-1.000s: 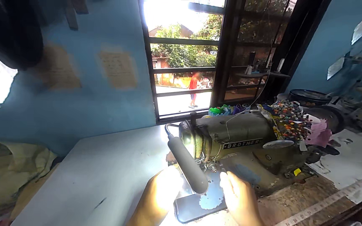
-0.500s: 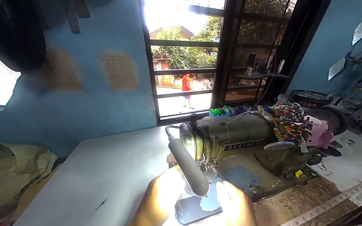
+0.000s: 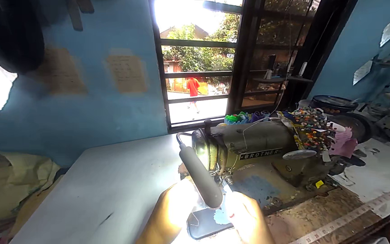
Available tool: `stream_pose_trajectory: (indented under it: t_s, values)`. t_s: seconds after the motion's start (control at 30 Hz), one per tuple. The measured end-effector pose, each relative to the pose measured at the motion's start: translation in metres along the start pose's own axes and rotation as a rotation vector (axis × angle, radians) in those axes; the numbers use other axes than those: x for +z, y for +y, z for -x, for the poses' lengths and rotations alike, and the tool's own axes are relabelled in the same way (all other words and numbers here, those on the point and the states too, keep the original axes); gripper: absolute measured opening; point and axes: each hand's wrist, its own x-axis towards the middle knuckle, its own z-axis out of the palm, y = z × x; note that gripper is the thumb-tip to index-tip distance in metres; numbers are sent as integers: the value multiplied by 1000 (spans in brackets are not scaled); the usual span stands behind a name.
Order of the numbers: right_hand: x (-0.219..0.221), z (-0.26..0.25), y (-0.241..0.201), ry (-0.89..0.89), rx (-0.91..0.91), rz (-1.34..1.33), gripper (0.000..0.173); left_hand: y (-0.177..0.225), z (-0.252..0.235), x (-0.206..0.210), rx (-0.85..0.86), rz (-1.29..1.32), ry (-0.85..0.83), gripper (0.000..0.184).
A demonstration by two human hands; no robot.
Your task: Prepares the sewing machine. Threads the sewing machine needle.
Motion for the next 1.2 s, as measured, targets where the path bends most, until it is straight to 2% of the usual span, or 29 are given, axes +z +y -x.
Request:
stream_pose_trajectory:
  t_s: [0.17,0.4,0.5,0.6,0.67,0.73,0.83,0.97,1.03,1.13,1.2]
  values:
    - [-3,-6,6,89,133,-11,32,8,0,-3,-14,-38,40,21]
    - [-2,-4,10,18,165,-124,35,5,-2,-1,-16,0,12,23]
    - [-6,-8,5,125,101,-158,36,9,-1,-2,-36,16,31,23]
    - [-15,-16,9,214,-164,118,35,6,0,-2,-19,-1,35,22]
    - [-19,-18,21,268,-420,559,35,3,0,-2,-6,-2,24,23]
    - [-19,-13,22,224,-460,898,31,5,-1,-2,-6,-13,22,24]
    - [-25,-7,17,152,-403,968,32,8,-1,-2,-16,-15,24,20]
    - [-40,-25,10,233,-649,1049,38,6,0,0,-40,13,22,21]
    - [-47,-31,7,109,-682,1191,34,5,0,0,-32,5,18,23]
    - [-62,-33,-14,-138,-586,1266,31,7,-1,-1,-30,-12,21,19]
    - [-70,-42,-26,-117,-679,1228,35,5,-1,-1,-20,7,23,18]
